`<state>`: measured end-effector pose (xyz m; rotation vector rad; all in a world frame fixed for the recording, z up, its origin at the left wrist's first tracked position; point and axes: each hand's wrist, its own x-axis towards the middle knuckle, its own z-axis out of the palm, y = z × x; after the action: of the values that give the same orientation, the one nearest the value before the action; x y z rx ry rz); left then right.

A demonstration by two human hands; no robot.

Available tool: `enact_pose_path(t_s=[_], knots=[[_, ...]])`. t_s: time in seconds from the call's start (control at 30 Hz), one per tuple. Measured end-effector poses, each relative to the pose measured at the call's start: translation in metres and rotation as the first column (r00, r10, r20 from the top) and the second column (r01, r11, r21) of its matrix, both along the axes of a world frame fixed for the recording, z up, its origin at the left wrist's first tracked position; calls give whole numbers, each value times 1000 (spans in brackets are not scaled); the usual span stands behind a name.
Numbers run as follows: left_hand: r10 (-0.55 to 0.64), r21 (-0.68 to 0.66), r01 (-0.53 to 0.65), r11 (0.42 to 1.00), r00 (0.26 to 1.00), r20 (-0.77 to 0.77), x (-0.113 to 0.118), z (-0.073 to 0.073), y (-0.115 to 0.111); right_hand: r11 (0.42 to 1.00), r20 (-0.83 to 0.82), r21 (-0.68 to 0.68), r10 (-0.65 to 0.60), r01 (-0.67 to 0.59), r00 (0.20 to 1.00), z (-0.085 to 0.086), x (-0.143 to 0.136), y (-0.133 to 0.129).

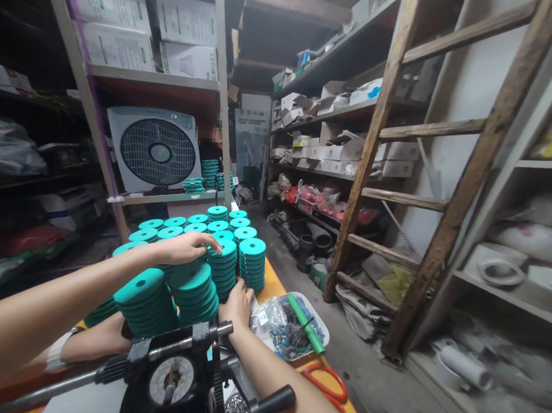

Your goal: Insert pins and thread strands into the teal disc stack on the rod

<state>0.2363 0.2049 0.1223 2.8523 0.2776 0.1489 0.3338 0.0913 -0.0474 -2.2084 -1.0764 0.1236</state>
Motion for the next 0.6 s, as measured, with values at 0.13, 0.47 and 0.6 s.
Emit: enact_pose_path(t_s=[0.13, 0.47, 0.6], knots=[[-45, 1, 45, 999, 998, 33, 3, -4, -5, 999, 20, -38, -35, 36, 999, 3, -2, 2], [-32, 24, 32, 999, 999, 19, 7, -5, -3, 989, 86, -133, 74, -62, 993, 16, 9, -1], [-38, 16, 37, 999, 999, 29, 4, -7, -1, 983, 90, -163, 99, -83, 991, 20, 11, -4]])
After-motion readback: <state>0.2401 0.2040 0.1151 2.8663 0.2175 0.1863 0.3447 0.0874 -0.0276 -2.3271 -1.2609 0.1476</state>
